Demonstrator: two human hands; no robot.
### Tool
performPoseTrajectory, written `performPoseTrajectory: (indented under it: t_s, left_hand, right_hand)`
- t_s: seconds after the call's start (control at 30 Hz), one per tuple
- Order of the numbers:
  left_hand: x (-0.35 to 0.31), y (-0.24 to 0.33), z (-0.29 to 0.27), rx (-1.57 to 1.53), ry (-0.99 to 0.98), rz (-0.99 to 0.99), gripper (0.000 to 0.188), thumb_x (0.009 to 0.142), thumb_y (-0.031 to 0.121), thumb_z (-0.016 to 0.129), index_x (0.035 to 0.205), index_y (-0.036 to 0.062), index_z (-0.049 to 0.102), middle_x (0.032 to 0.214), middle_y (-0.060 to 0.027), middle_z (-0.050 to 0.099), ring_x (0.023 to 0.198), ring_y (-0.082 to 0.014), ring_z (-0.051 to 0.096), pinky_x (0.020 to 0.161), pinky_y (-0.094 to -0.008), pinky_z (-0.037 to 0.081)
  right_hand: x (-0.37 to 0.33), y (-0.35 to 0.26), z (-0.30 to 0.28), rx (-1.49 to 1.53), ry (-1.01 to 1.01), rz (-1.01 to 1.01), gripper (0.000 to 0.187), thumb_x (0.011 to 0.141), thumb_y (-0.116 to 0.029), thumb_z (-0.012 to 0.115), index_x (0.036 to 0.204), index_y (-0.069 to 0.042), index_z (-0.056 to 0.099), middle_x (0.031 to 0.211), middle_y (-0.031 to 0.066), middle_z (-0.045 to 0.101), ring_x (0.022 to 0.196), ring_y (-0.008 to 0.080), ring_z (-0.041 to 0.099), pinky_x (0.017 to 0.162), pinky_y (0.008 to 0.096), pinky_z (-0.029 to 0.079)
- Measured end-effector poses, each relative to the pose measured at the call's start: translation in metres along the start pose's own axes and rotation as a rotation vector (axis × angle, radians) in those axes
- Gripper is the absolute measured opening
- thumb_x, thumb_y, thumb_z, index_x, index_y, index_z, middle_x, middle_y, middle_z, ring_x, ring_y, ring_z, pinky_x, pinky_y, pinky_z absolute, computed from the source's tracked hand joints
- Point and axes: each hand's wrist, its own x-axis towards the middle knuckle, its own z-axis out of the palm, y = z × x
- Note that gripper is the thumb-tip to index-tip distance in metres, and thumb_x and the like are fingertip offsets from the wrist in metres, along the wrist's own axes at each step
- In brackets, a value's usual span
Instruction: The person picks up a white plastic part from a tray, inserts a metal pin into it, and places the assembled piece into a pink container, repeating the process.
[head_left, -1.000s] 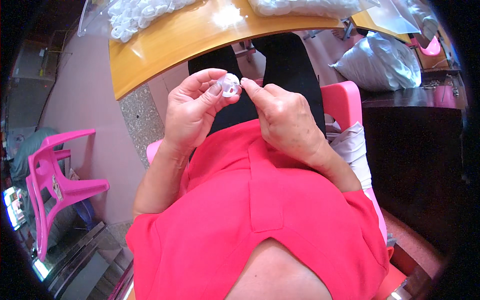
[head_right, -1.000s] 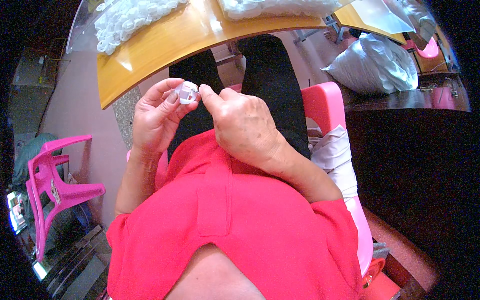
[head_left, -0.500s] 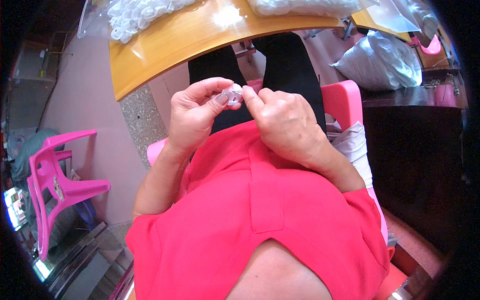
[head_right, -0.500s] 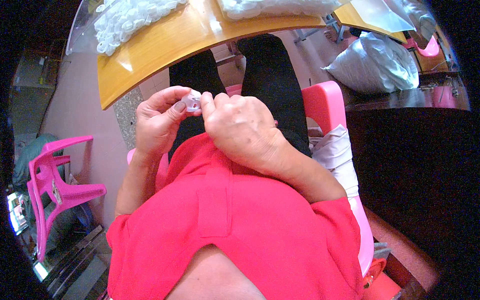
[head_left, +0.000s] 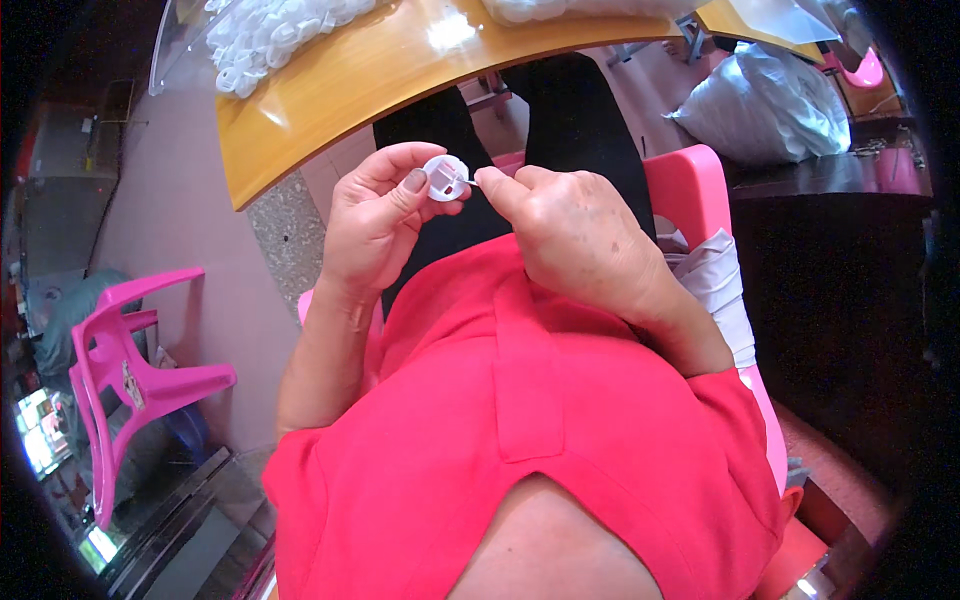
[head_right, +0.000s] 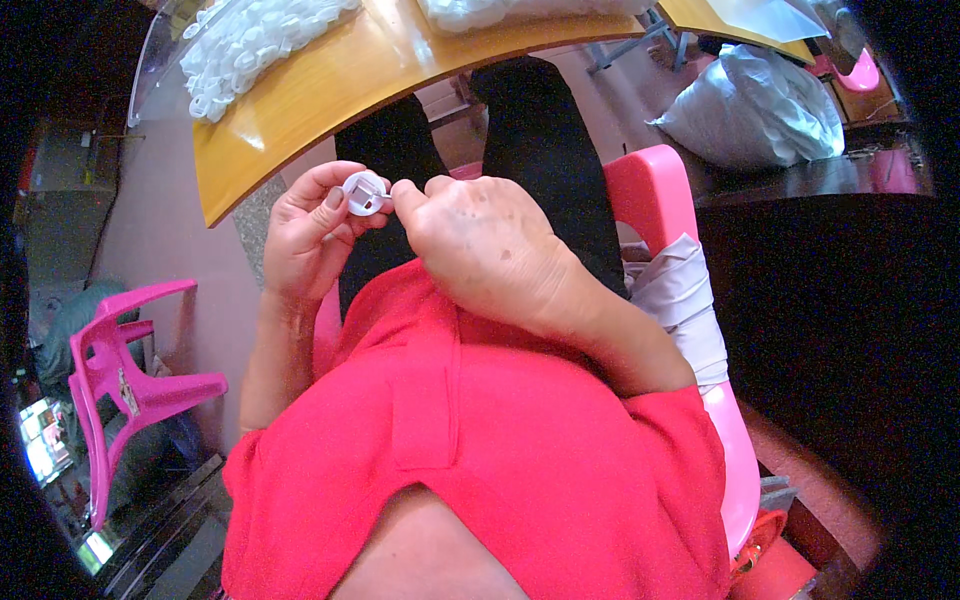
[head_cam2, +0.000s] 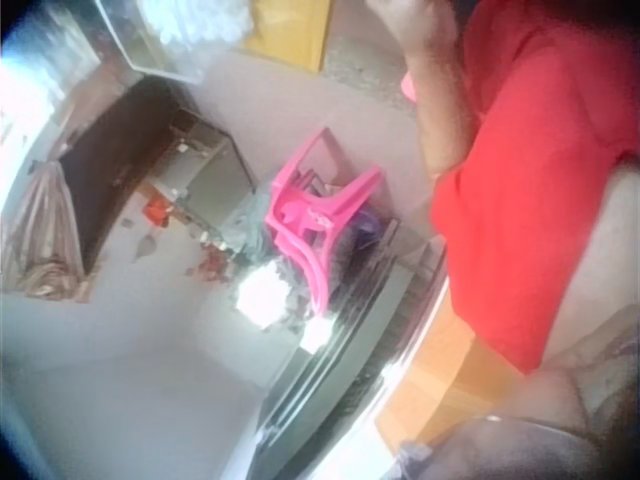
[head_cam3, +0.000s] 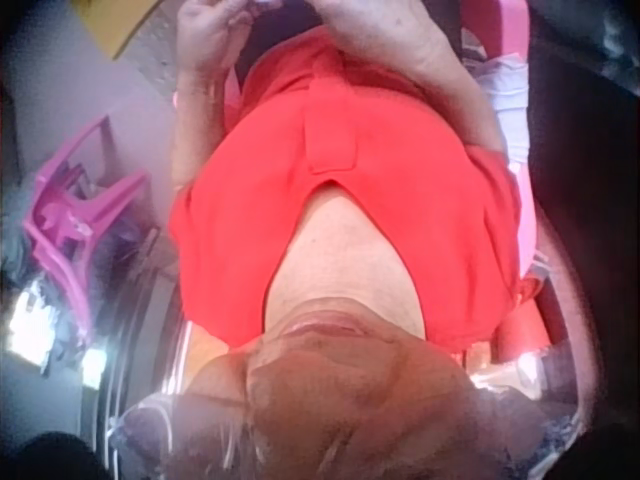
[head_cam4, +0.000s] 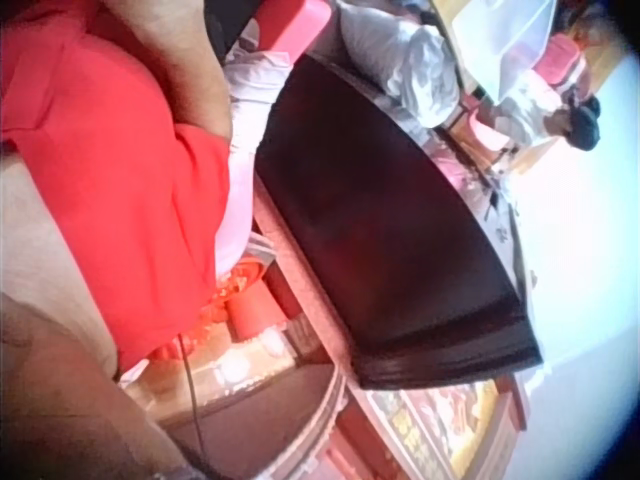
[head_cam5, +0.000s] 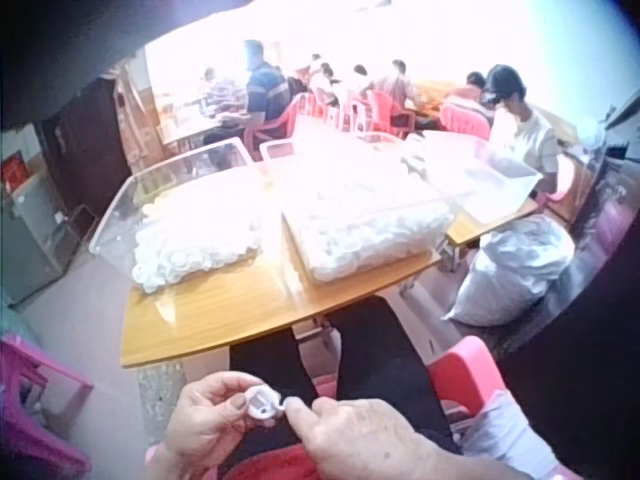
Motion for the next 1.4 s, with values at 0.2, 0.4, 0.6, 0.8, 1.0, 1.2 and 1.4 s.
performPoseTrajectory:
  t_s: [0.2, 0.4, 0.6, 0.8, 1.0, 1.2, 1.4]
  left_hand:
    - [-0.001, -0.001, -0.001, 0.044, -0.012, -0.019, 0.022, 0.090, 0.005, 0.057, 0.111, -0.0043, 0.058, 0.100, -0.0135, 0.064, 0.084, -0.0198, 0.064, 0.073, -0.0297, 0.055]
    - [-0.002, -0.005, 0.003, 0.111, 0.029, 0.032, 0.023, 0.089, 0.003, 0.058, 0.110, -0.0054, 0.058, 0.100, -0.0137, 0.064, 0.083, -0.0190, 0.063, 0.073, -0.0292, 0.055]
    - [-0.005, -0.007, 0.002, 0.144, -0.024, 0.062, 0.025, 0.088, 0.001, 0.059, 0.112, -0.0054, 0.057, 0.102, -0.0153, 0.064, 0.087, -0.0202, 0.064, 0.075, -0.0310, 0.055]
    - [-0.001, 0.000, 0.011, 0.066, 0.060, 0.066, 0.031, 0.087, 0.000, 0.060, 0.118, -0.0047, 0.055, 0.103, -0.0159, 0.063, 0.089, -0.0212, 0.064, 0.078, -0.0319, 0.055]
    - [-0.002, -0.005, 0.006, 0.099, 0.084, 0.068, 0.029, 0.087, -0.001, 0.060, 0.116, -0.0046, 0.056, 0.102, -0.0153, 0.063, 0.090, -0.0209, 0.064, 0.080, -0.0320, 0.055]
    - [-0.002, -0.007, 0.004, 0.077, 0.109, 0.061, 0.029, 0.086, -0.003, 0.060, 0.115, -0.0045, 0.056, 0.102, -0.0150, 0.063, 0.089, -0.0200, 0.064, 0.080, -0.0319, 0.056]
    - [-0.002, -0.008, 0.004, 0.068, 0.103, 0.087, 0.030, 0.085, -0.002, 0.061, 0.115, -0.0047, 0.056, 0.102, -0.0151, 0.063, 0.089, -0.0200, 0.064, 0.080, -0.0319, 0.056]
  right_hand:
    - [-0.001, -0.004, -0.002, -0.029, 0.019, 0.015, 0.034, 0.072, 0.000, 0.058, 0.106, 0.000, 0.055, 0.076, 0.0163, 0.061, 0.066, 0.0322, 0.064, 0.056, 0.0387, 0.051]
    - [0.003, -0.010, 0.004, -0.112, -0.027, 0.071, 0.024, 0.075, -0.004, 0.057, 0.098, 0.001, 0.053, 0.075, 0.0153, 0.061, 0.066, 0.0317, 0.064, 0.057, 0.0377, 0.052]
    - [0.007, 0.006, 0.005, -0.014, -0.122, -0.032, 0.025, 0.074, -0.001, 0.057, 0.099, 0.001, 0.054, 0.079, 0.0178, 0.064, 0.072, 0.0329, 0.065, 0.062, 0.0399, 0.052]
    - [0.004, 0.011, 0.022, 0.483, 0.114, 0.098, 0.025, 0.083, 0.003, 0.050, 0.106, 0.002, 0.060, 0.071, 0.0163, 0.062, 0.064, 0.0268, 0.064, 0.057, 0.0336, 0.048]
    - [0.006, 0.011, 0.035, 0.681, 0.071, 0.191, 0.026, 0.086, 0.003, 0.048, 0.108, 0.002, 0.060, 0.063, 0.0105, 0.056, 0.057, 0.0122, 0.055, 0.054, 0.0265, 0.045]
    - [0.006, 0.007, 0.039, 0.612, 0.115, 0.150, 0.027, 0.084, 0.004, 0.049, 0.108, 0.002, 0.059, 0.066, 0.0166, 0.058, 0.059, 0.0226, 0.060, 0.056, 0.0294, 0.046]
    - [0.004, 0.009, 0.050, 0.341, 0.241, -0.041, 0.032, 0.079, 0.006, 0.052, 0.111, 0.005, 0.055, 0.078, 0.0203, 0.060, 0.067, 0.0324, 0.063, 0.057, 0.0355, 0.050]
